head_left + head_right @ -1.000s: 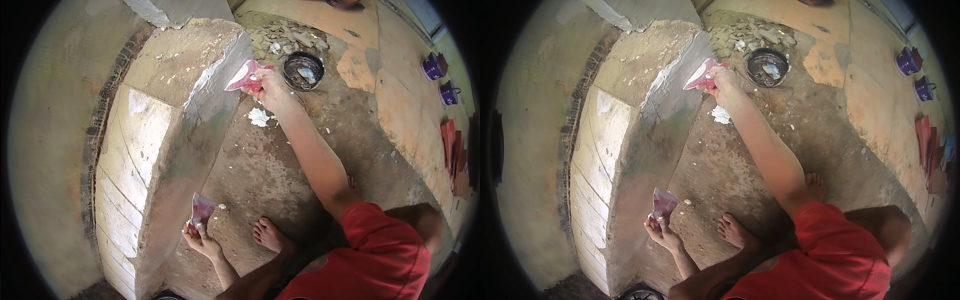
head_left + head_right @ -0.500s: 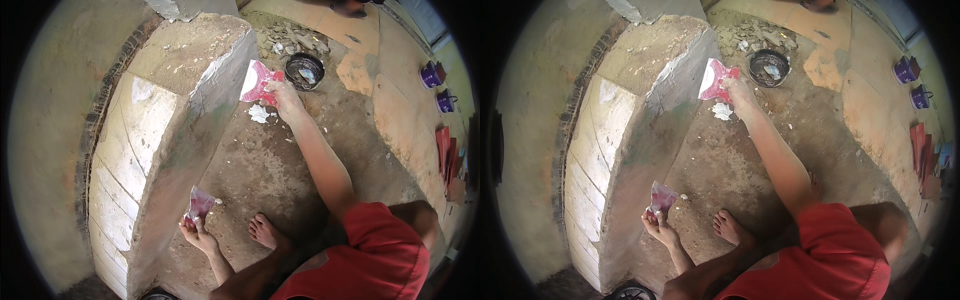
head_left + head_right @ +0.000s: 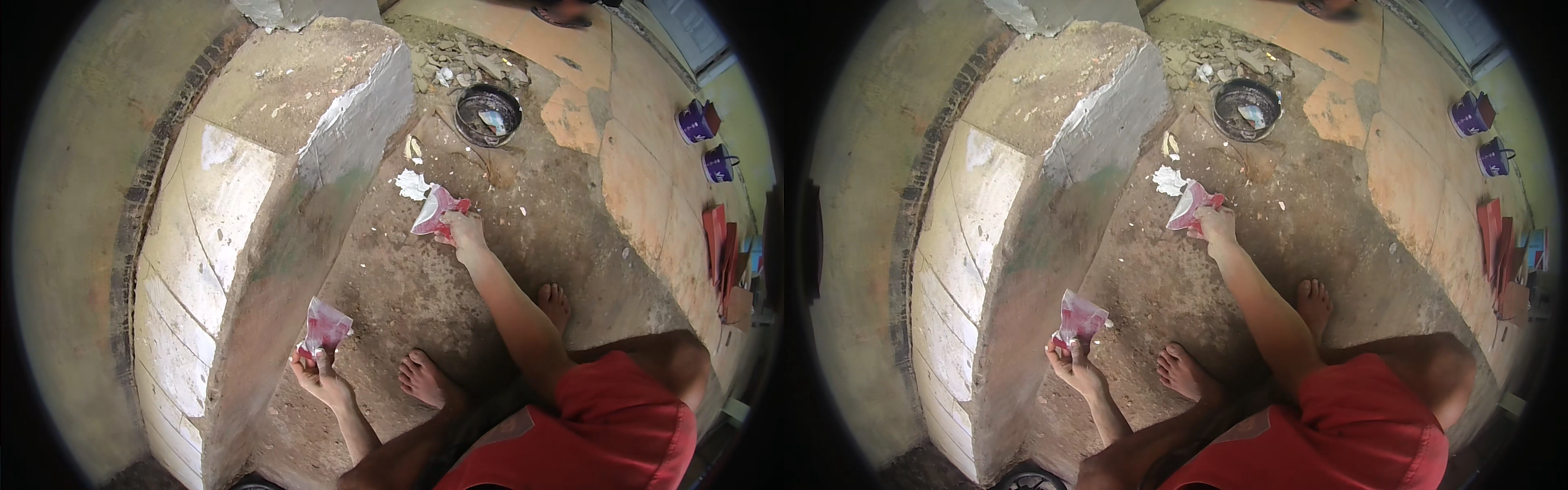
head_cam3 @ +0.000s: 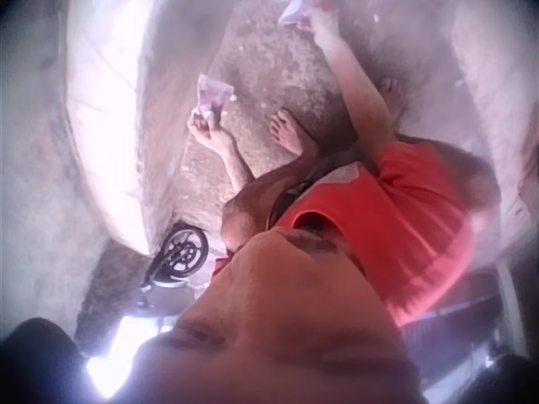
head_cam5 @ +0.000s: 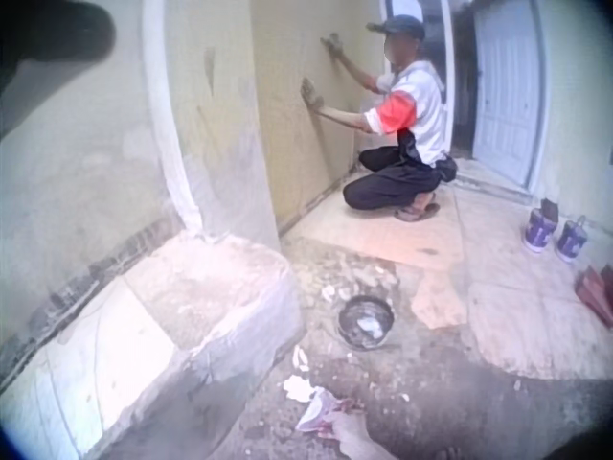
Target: The person applies white plaster to a wall corner and adjacent surfaces using a trowel. They repeatedly scoop plaster from a bucket and smooth it onto the wall, occasionally standing to retrieve more material before resuming the application.
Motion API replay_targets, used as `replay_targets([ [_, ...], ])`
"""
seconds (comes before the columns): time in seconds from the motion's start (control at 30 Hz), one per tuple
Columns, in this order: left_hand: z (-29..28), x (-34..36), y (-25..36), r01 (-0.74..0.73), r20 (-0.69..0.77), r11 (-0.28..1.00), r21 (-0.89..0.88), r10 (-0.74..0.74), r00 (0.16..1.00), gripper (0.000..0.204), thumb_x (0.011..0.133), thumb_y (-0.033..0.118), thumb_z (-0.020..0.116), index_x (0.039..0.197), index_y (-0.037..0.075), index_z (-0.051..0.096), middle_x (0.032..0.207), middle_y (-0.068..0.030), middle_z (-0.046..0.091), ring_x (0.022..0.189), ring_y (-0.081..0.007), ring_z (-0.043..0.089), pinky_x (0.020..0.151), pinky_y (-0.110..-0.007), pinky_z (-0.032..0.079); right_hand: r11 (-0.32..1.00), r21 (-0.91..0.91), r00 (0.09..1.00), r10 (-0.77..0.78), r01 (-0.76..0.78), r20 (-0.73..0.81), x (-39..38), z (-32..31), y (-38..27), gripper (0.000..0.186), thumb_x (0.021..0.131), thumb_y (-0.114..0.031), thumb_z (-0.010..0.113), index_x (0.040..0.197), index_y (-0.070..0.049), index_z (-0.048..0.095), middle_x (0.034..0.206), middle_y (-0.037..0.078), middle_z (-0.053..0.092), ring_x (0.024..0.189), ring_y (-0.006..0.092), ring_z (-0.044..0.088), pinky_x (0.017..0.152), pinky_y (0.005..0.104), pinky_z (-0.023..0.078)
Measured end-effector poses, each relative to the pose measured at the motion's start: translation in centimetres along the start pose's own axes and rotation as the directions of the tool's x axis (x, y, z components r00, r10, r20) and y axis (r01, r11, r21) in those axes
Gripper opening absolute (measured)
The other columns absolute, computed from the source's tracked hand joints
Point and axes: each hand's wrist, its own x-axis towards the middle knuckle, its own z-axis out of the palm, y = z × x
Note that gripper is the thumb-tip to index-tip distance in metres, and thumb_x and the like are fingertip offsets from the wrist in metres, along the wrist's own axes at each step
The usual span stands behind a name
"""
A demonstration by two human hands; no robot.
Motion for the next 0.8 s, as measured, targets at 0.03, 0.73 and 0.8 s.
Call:
replay_targets([
  [0.03,-0.1,0.0,-0.3,0.004,0.004,1.0,-0.001,-0.004,1.0,0.036,0.101,-0.003,0.059,0.134,0.0,0.046,0.117,-0.0121,0.065,0.106,-0.0197,0.068,0.097,-0.04,0.058,1.0,0.004,1.0,0.004,-0.004,-0.012,0.0,0.2,0.1,0.013,0.09,-0.009,0.067,0.101,-0.002,0.068,0.088,0.008,0.07,0.071,0.0202,0.07,0.059,0.0372,0.063],
  [0.73,-0.5,0.0,-0.5,-0.016,-0.022,1.0,-0.012,0.016,1.0,0.035,0.1,-0.004,0.057,0.134,0.0,0.047,0.117,-0.0124,0.066,0.106,-0.0196,0.068,0.091,-0.038,0.06,0.977,-0.162,0.898,-0.193,0.138,-0.396,-1.3,-5.0,-0.8,0.018,0.083,-0.011,0.069,0.092,0.003,0.064,0.081,0.012,0.066,0.065,0.0216,0.068,0.046,0.0353,0.061],
  [0.8,-0.5,0.0,-0.5,-0.039,-0.033,0.999,-0.019,0.039,0.999,0.033,0.1,-0.004,0.057,0.132,0.001,0.049,0.113,-0.0112,0.068,0.104,-0.019,0.069,0.089,-0.036,0.06,0.815,-0.568,0.829,-0.392,0.112,-0.399,-2.3,-6.9,-3.5,0.031,0.086,-0.019,0.064,0.102,0.008,0.065,0.094,0.026,0.071,0.079,0.0368,0.073,0.065,0.0461,0.063],
])
